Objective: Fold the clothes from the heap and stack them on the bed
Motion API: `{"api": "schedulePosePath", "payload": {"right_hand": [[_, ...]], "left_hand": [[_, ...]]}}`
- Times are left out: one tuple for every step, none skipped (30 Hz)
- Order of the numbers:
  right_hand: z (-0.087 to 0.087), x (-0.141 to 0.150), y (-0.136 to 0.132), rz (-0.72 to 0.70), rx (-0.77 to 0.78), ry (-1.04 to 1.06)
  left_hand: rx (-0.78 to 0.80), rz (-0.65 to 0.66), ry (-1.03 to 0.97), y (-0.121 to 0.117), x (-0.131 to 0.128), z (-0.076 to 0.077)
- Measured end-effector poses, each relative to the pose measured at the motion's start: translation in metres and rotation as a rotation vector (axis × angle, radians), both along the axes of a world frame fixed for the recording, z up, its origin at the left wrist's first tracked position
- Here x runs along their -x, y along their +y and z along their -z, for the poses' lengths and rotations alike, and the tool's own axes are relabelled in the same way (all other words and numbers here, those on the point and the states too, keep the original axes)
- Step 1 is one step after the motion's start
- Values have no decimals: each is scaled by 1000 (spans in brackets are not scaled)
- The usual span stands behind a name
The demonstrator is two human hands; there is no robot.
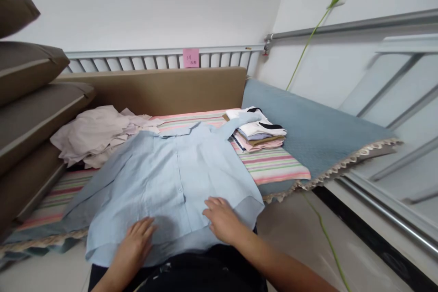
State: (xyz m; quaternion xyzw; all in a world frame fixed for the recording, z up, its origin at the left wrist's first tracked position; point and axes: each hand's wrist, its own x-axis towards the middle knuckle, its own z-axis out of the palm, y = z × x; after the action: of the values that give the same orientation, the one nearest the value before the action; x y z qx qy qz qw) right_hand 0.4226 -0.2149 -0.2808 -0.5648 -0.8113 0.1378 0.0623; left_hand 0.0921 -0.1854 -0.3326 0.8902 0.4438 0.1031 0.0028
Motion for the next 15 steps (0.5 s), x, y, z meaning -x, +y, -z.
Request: {"api": "schedulePosePath", "payload": {"right_hand": [[7, 8, -3, -16, 32, -44], [15, 13, -5, -14, 48, -82], [21, 15, -7, -3, 48, -111], [25, 16, -7, 14, 36, -135], [28, 15, -7, 33, 16, -154], [30, 14, -6, 51, -6, -171], [31, 13, -4, 68, -24, -186], [30, 12, -3, 85, -39, -198], [29, 11, -1, 99, -53, -204], [27, 9, 0, 103, -67, -202], [24, 8, 1, 99, -82, -194], [22, 7, 1, 87, -95, -183], [19, 6, 0, 69, -106, -170], [16, 5, -1, 47, -113, -156], [13, 5, -2, 23, -118, -143]], "left_hand": [[15, 20, 77, -4, -9, 4], [17, 23, 136, -8, -14, 8], [8, 15, 176, -10, -18, 9], [-4, 4, 203, -11, -20, 9], [-16, -9, 219, -10, -22, 7], [-23, -24, 226, -9, -23, 5], [-23, -35, 229, -6, -24, 2], [-15, -38, 226, -3, -25, -1], [-2, -35, 217, -1, -26, -4], [12, -25, 199, 1, -25, -6], [22, -10, 174, 1, -25, -8], [28, 12, 140, 1, -23, -8], [29, 42, 102, 0, -21, -9], [28, 76, 63, -2, -18, -9], [28, 111, 28, -5, -15, -9]]}}
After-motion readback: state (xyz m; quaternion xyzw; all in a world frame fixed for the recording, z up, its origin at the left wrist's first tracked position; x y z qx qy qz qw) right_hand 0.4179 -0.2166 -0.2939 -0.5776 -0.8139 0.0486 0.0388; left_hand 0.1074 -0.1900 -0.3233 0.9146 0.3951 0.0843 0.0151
